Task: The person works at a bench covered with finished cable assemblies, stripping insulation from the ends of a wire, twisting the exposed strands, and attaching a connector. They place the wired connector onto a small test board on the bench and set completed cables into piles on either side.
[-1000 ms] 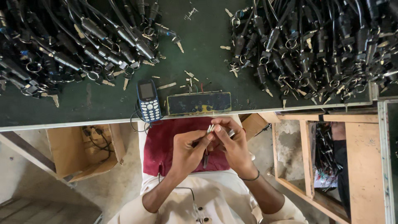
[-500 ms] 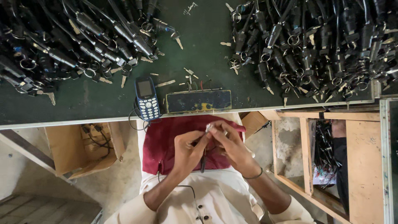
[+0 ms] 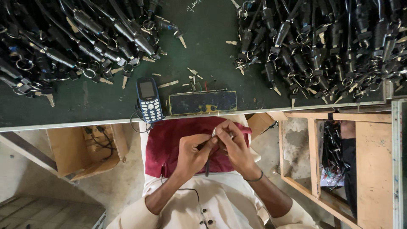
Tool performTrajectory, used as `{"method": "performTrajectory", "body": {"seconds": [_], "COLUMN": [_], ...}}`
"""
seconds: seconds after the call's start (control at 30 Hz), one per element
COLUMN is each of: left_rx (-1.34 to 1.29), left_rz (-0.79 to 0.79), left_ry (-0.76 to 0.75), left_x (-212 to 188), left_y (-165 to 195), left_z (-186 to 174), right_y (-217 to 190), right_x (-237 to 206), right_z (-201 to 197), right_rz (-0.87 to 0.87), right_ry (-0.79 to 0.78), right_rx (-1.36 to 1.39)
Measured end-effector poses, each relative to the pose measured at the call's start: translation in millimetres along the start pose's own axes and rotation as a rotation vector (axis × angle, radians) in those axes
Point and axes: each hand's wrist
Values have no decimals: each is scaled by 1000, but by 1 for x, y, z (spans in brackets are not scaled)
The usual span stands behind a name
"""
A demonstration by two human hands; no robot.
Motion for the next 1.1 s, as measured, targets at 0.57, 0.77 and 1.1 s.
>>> {"method": "performTrajectory", "body": {"seconds": [0.57,0.77,1.1], "left_rx": [5,-40,15], "left_rz": [-85,-106,-28], "left_ry": [311,278,351], "left_x": [21,29,27], "left_y": [-35,-41,-42], "left_z": [17,19,26], "right_y": [-15,-12,-4], "right_x": [6,11,20], "right_z": [-17,-23,-35], "right_rz": [72,62,74], "right_ry": [-172,-70,-89], "right_rx": [134,20,-91]}}
Point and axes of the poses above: each hand's wrist, its own x-axis towards the middle knuckle, its own z-axis out of the palm, y = z × x, and after that the axes turned 8 degrees about -z, right-handed
